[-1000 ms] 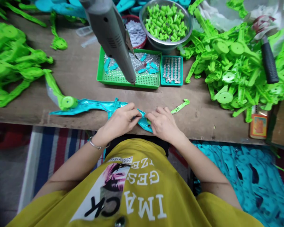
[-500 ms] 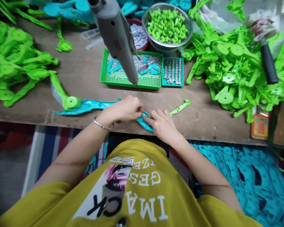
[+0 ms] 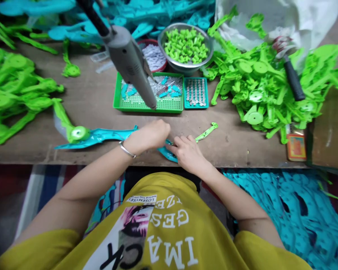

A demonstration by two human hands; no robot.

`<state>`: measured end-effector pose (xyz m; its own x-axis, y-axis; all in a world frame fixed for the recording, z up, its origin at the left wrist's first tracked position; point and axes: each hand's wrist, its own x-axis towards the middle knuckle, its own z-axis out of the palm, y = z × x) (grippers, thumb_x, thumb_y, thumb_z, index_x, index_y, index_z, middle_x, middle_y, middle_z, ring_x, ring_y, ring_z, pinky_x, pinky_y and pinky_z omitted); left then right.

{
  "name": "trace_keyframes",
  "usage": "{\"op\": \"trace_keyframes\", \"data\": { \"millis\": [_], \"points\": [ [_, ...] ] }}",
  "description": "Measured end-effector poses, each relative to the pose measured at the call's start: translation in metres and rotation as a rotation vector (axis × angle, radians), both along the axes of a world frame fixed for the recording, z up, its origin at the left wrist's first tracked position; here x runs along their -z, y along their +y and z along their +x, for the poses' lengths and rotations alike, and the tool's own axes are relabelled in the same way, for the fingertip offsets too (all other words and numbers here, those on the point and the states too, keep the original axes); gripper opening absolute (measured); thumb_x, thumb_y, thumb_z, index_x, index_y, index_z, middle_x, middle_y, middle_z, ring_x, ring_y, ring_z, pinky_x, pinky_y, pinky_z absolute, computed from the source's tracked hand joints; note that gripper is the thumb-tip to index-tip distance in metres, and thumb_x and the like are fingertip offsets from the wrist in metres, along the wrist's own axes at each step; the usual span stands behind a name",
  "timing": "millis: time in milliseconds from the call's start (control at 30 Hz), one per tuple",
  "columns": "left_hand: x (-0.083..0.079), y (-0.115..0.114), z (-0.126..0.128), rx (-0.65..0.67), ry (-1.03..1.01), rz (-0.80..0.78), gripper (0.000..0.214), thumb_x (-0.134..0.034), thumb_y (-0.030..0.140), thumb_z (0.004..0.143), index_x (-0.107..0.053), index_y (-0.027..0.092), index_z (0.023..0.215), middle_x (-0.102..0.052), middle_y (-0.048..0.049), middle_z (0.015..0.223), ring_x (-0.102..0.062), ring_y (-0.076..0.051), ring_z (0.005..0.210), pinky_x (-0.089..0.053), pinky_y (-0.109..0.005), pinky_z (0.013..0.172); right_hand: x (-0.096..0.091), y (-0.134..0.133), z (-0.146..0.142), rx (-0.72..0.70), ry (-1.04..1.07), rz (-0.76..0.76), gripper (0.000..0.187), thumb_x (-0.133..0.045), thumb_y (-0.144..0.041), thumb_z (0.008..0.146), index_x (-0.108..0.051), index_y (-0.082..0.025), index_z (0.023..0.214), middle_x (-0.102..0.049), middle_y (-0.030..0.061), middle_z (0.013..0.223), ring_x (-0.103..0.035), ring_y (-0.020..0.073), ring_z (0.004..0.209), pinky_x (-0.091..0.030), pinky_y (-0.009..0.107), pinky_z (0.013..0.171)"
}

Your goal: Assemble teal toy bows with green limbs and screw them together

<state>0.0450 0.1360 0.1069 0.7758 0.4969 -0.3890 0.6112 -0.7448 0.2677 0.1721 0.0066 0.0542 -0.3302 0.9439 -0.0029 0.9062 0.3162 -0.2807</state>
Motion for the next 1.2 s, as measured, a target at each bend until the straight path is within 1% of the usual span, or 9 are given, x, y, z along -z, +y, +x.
{"op": "trace_keyframes", "data": {
  "millis": [300, 467, 567, 700, 800, 967, 1033, 1100, 1200],
  "points": [
    [-0.009, -0.016, 0.008, 0.065, 0.097, 0.231, 0.027, -0.049, 0.008, 0.089, -0.076, 0.008, 0.091, -0.074, -0.0214, 0.084, -0.074, -0.029, 0.082, -0.052, -0.033, 0.068, 0.001, 0.008, 0.0, 0.013, 0.028, -0.051, 0.028, -0.055, -0.019, 0.095, -0.074, -0.025, 0.114, -0.061, 0.0078, 0.095, -0.048, 0.0213, 0.086, -0.025, 0.036, 0.074],
    [-0.011, -0.019, 0.013, 0.124, 0.097, 0.32, 0.03, -0.046, 0.005, 0.087, -0.076, 0.011, 0.082, -0.075, -0.0201, 0.087, -0.069, -0.032, 0.093, -0.046, -0.04, 0.076, -0.002, 0.012, 0.011, -0.043, 0.123, -0.085, 0.026, -0.055, -0.017, 0.094, -0.075, -0.022, 0.11, -0.065, 0.0087, 0.096, -0.053, 0.0213, 0.088, -0.032, 0.034, 0.075],
    [-0.009, -0.018, 0.011, 0.136, 0.064, 0.351, 0.031, -0.044, 0.007, 0.088, -0.074, 0.012, 0.081, -0.074, -0.0196, 0.09, -0.066, -0.032, 0.091, -0.042, -0.041, 0.074, -0.012, 0.014, 0.038, -0.041, 0.27, -0.011, 0.032, -0.052, -0.012, 0.093, -0.072, -0.021, 0.117, -0.068, 0.0088, 0.098, -0.058, 0.0206, 0.092, -0.041, 0.034, 0.08],
    [-0.007, -0.016, 0.007, 0.146, 0.058, 0.352, 0.033, -0.043, 0.006, 0.089, -0.074, 0.014, 0.079, -0.073, -0.0182, 0.09, -0.062, -0.031, 0.091, -0.039, -0.041, 0.072, -0.036, 0.029, 0.105, 0.224, 0.344, 0.242, 0.03, -0.052, -0.013, 0.093, -0.072, -0.02, 0.115, -0.072, 0.0102, 0.104, -0.063, 0.0222, 0.1, -0.05, 0.039, 0.089],
    [-0.007, -0.016, 0.005, 0.14, 0.059, 0.353, 0.033, -0.044, 0.006, 0.089, -0.075, 0.013, 0.08, -0.072, -0.018, 0.091, -0.06, -0.032, 0.094, -0.04, -0.043, 0.075, -0.052, 0.066, 0.167, 0.425, 0.284, 0.361, 0.028, -0.056, -0.013, 0.09, -0.072, -0.02, 0.112, -0.074, 0.0104, 0.105, -0.067, 0.0237, 0.099, -0.052, 0.043, 0.093],
    [-0.007, -0.017, 0.003, 0.101, 0.045, 0.35, 0.033, -0.046, 0.008, 0.091, -0.077, 0.014, 0.08, -0.07, -0.018, 0.098, -0.058, -0.033, 0.1, -0.04, -0.045, 0.079, -0.061, 0.173, 0.254, 0.693, 0.095, 0.343, 0.03, -0.053, -0.022, 0.095, -0.068, -0.002, 0.112, -0.072, 0.02, 0.118, -0.066, 0.0262, 0.112, -0.047, 0.044, 0.097],
    [-0.007, -0.017, 0.001, 0.08, 0.046, 0.344, 0.033, -0.046, 0.009, 0.091, -0.077, 0.015, 0.081, -0.07, -0.0177, 0.099, -0.058, -0.033, 0.101, -0.041, -0.045, 0.081, -0.06, 0.215, 0.273, 0.782, -0.03, 0.212, 0.057, -0.029, -0.031, 0.098, -0.067, 0.012, 0.095, -0.068, 0.0247, 0.121, -0.06, 0.0281, 0.124, -0.041, 0.04, 0.1],
    [-0.006, -0.016, 0.0, 0.064, 0.058, 0.32, 0.034, -0.045, 0.008, 0.091, -0.077, 0.014, 0.081, -0.07, -0.0175, 0.1, -0.058, -0.033, 0.101, -0.041, -0.046, 0.081, -0.058, 0.246, 0.281, 0.856, -0.107, 0.082, 0.052, -0.04, -0.031, 0.095, -0.066, 0.014, 0.089, -0.066, 0.0296, 0.121, -0.059, 0.0318, 0.127, -0.041, 0.04, 0.104],
    [-0.006, -0.016, -0.001, 0.045, 0.066, 0.279, 0.034, -0.045, 0.008, 0.091, -0.077, 0.013, 0.083, -0.07, -0.0174, 0.101, -0.059, -0.033, 0.102, -0.041, -0.045, 0.081, -0.056, 0.269, 0.283, 0.925, -0.137, -0.003, 0.035, -0.059, -0.025, 0.093, -0.069, 0.009, 0.095, -0.065, 0.0337, 0.124, -0.059, 0.0358, 0.13, -0.043, 0.052, 0.108]
  ]
}}
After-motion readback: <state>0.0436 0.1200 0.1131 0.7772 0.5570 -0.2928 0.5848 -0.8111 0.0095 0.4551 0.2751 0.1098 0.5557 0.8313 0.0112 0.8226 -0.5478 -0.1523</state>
